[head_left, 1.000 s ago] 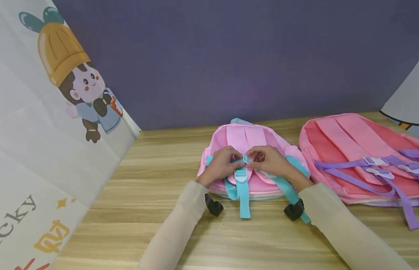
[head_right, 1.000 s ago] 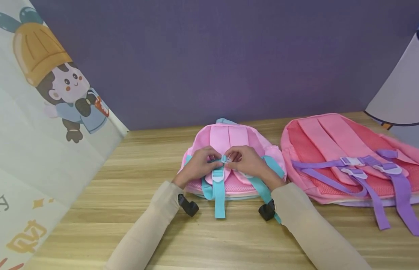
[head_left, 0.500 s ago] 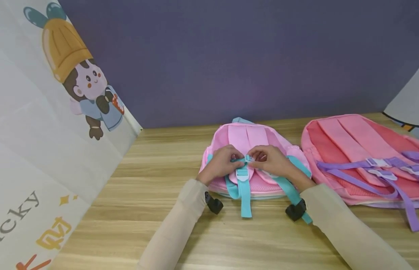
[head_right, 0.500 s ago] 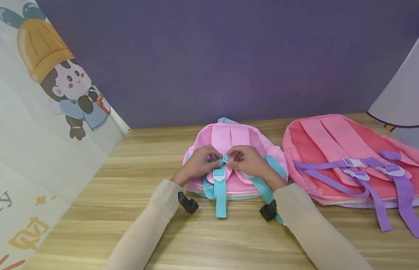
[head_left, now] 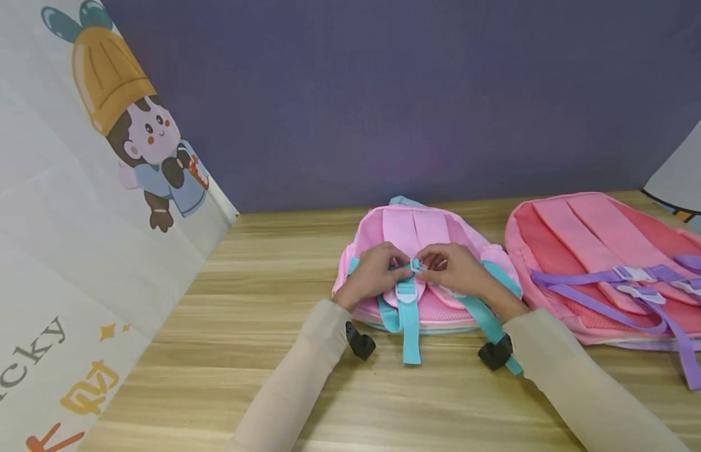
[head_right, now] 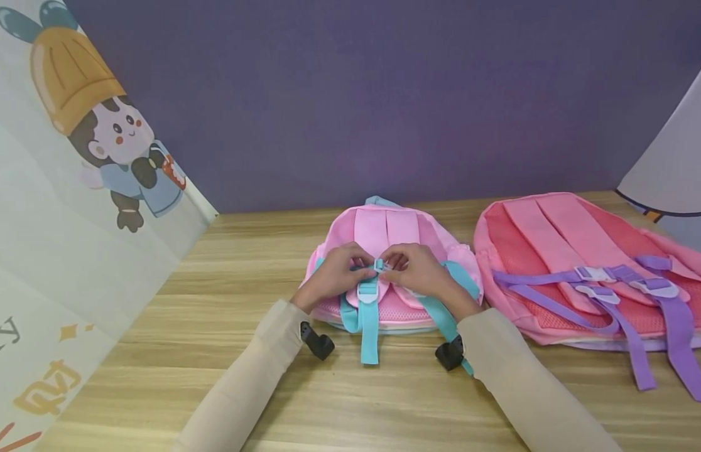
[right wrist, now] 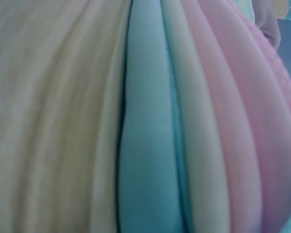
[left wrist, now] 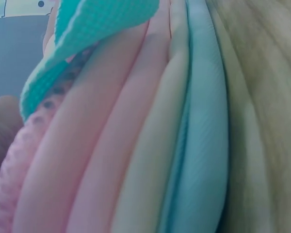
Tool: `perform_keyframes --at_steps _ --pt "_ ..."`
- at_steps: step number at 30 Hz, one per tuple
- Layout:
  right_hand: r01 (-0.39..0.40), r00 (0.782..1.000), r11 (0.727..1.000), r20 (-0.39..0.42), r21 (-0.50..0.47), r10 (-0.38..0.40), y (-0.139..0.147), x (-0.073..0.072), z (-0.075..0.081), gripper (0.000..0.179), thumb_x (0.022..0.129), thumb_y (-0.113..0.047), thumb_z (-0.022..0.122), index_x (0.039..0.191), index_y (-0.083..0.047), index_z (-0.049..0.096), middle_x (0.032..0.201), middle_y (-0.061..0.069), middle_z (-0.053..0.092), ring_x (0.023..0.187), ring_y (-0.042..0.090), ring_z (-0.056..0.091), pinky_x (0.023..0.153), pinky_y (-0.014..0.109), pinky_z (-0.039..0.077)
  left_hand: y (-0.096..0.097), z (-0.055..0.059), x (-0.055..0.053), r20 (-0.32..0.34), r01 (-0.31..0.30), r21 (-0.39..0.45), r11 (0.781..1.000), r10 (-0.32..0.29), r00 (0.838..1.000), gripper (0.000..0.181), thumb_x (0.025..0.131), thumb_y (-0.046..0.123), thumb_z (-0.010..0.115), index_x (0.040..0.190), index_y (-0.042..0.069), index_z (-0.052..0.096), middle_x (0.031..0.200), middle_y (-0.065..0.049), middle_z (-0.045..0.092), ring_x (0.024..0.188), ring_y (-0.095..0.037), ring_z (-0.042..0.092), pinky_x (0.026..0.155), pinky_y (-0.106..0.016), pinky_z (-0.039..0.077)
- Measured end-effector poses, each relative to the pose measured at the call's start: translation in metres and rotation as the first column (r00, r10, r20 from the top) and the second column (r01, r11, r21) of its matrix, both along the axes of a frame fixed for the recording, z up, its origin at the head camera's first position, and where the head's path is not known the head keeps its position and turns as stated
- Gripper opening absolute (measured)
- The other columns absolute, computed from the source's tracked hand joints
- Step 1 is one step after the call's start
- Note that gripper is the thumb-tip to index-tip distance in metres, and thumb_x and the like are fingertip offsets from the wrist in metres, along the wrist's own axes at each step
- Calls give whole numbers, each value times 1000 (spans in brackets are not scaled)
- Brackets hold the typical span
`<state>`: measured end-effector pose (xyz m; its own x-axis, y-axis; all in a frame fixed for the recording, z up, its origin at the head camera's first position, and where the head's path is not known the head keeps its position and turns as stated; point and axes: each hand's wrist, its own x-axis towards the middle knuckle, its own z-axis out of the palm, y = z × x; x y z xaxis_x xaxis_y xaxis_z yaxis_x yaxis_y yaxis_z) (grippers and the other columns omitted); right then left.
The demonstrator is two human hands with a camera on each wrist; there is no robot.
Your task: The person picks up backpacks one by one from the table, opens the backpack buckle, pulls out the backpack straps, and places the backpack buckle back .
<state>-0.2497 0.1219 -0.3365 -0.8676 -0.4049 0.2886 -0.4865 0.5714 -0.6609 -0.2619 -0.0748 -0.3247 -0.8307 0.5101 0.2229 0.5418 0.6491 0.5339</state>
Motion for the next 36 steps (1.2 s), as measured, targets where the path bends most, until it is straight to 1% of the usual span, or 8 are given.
perform_keyframes --at_steps 6,10,13,18,22,27,31,36 --pt "-1 1000 1000 7 -27 1 0 -1 -1 23 82 -10 73 103 -2 69 83 6 66 78 15 59 73 30 50 -3 3 0 14 0 -35 999 0 1000 25 83 20 73 106 8 71 99 -4 67 92 -16 61 90 -35 37" --pt "9 1000 1000 27 -29 -8 0 -1 -1 26 82 -10 73 106 -2 69 85 6 66 80 16 59 75 31 50 -5 5 0 -12 3 -69 998 -4 1000 21 82 20 74 101 10 74 93 -1 67 87 -14 59 87 -32 38" --pt "15 999 1000 40 -21 -14 0 -1 0 27 82 -10 73 107 -2 69 85 5 66 80 17 59 76 33 50 -5 5 0 -34 9 -73 997 -12 999 19 82 20 75 98 10 75 90 -1 67 84 -13 58 84 -31 36" --pt "18 999 1000 43 -7 -18 0 -1 1 27 82 -11 74 106 -3 69 85 6 66 80 17 59 76 32 50 -3 4 1 -49 10 -63 998 -13 999 19 82 20 74 99 9 74 90 -3 67 84 -14 59 83 -31 35" --pt "18 999 1000 34 4 -19 -1 -1 1 27 81 -13 75 106 -2 69 85 6 66 80 17 59 75 32 50 -1 3 1 -46 7 -45 999 -9 999 21 83 20 74 100 8 72 92 -4 67 86 -16 60 86 -34 37" --pt "24 1000 1000 17 1 -24 -2 0 3 28 81 -14 75 105 -1 69 87 8 67 82 20 61 79 40 52 -1 3 1 -57 -1 -32 999 -1 998 21 84 21 73 100 8 72 94 -4 67 88 -17 61 89 -36 40" --pt "25 1000 1000 9 -6 -25 -3 1 5 30 81 -11 75 108 -2 68 90 9 67 85 22 62 82 44 53 -1 2 0 -61 3 -18 1000 -4 998 20 84 19 73 99 6 72 95 -5 68 89 -17 62 87 -31 44" --pt "10 1000 1000 -1 -21 -10 -2 2 3 30 81 -8 72 110 -4 66 94 10 68 88 23 63 82 42 54 1 0 0 -46 16 2 1000 -15 999 20 84 17 73 99 4 71 96 -7 68 89 -17 63 80 -23 48"
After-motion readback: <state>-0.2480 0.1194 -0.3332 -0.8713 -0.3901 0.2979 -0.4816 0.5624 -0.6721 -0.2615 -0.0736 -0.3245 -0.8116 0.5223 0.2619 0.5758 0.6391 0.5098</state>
